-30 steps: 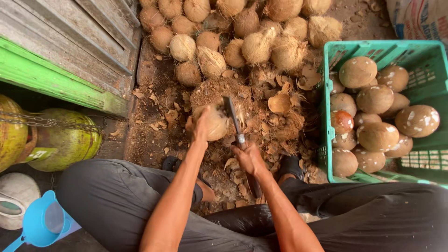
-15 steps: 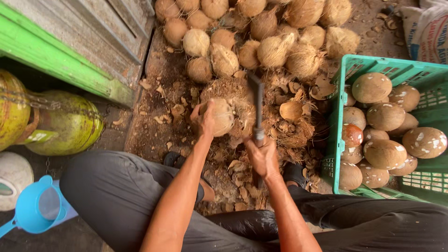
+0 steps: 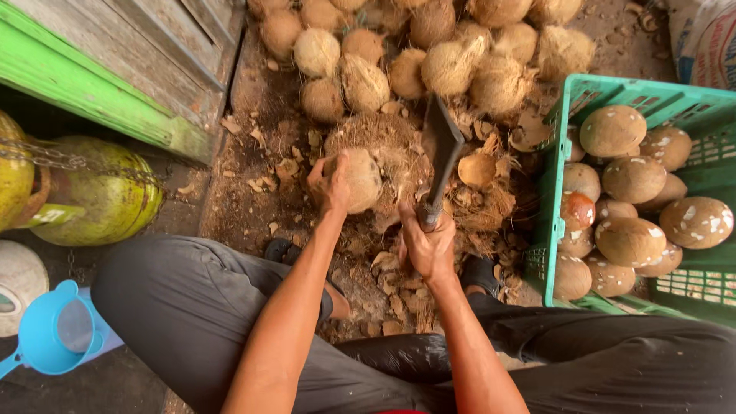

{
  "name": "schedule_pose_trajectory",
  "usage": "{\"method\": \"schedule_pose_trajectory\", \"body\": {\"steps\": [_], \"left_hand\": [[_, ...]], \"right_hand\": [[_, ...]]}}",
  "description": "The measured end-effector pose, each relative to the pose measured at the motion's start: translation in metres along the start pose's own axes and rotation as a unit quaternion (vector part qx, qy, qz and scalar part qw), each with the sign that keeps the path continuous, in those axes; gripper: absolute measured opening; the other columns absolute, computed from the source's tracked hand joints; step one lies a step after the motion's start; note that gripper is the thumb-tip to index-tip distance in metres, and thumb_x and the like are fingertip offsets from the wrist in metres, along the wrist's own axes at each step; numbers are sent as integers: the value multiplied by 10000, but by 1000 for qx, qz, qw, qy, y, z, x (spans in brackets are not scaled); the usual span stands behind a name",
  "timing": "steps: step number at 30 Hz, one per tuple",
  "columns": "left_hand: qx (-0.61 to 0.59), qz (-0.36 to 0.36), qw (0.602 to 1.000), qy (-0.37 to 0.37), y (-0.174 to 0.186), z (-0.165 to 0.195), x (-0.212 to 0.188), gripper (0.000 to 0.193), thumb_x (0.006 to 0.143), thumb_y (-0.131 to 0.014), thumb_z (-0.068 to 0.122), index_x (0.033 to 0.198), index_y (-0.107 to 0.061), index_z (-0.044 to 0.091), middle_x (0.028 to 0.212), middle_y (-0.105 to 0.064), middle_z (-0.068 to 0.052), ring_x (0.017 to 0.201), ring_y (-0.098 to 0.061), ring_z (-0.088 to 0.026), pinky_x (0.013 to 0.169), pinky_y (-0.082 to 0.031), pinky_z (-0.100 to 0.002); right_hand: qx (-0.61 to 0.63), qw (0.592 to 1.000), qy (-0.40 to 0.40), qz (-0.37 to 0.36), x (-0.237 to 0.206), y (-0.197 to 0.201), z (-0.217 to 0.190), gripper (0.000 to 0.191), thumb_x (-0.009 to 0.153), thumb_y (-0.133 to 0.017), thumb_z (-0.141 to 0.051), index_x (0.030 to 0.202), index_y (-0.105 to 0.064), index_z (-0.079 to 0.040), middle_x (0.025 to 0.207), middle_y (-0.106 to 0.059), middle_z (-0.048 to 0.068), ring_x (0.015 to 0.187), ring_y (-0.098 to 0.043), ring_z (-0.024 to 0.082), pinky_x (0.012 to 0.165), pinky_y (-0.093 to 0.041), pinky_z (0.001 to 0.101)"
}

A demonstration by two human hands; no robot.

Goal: The person sits on the ground and uses a machete to peel the husk off coconuts. They repeatedly strike the coconut against a wooden stump to remove the fibrous outer layer, then place the peeled coconut into a green crate.

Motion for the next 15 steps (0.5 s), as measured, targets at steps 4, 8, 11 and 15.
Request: {"method": "schedule_pose_trajectory", "body": {"steps": [4,8,11,15], "left_hand": [[4,-30,998,48,-6,-1,1,390,895,-688,496,974,-752,119,842,-698,-55,776,-632,-199,753,-532,-413],[5,-45,998,44,-5,15,2,421,878,-689,520,969,-748,113,862,-702,-63,789,-641,-206,741,-544,-417],[15,-52,998,44,-3,15,7,443,865,-690,538,965,-745,109,877,-704,-70,798,-648,-211,732,-552,-421],[12,-79,996,26,-1,3,12,474,848,-692,562,960,-741,103,898,-708,-78,811,-657,-218,719,-564,-425]], "right_hand": [[-110,984,-119,-68,7,-16,18,379,966,-664,-213,613,-534,-171,547,-553,-4,433,-471,105,392,-376,307],[-80,990,-103,-57,8,-1,4,299,923,-661,-198,645,-564,-147,538,-526,-9,439,-513,94,406,-442,283],[-3,1000,-22,-2,8,8,-5,331,932,-685,-215,685,-485,-123,548,-503,-1,426,-466,108,389,-426,300],[34,995,-93,-28,9,-12,31,263,940,-666,-231,739,-526,-134,585,-529,-2,417,-434,111,366,-368,312]]}}
Point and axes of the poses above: each hand's wrist, its own x-axis towards the middle knuckle, its own y-axis out of the back of the hand, z = x × y, the point moved 5 cm from there along x, towards the middle knuckle
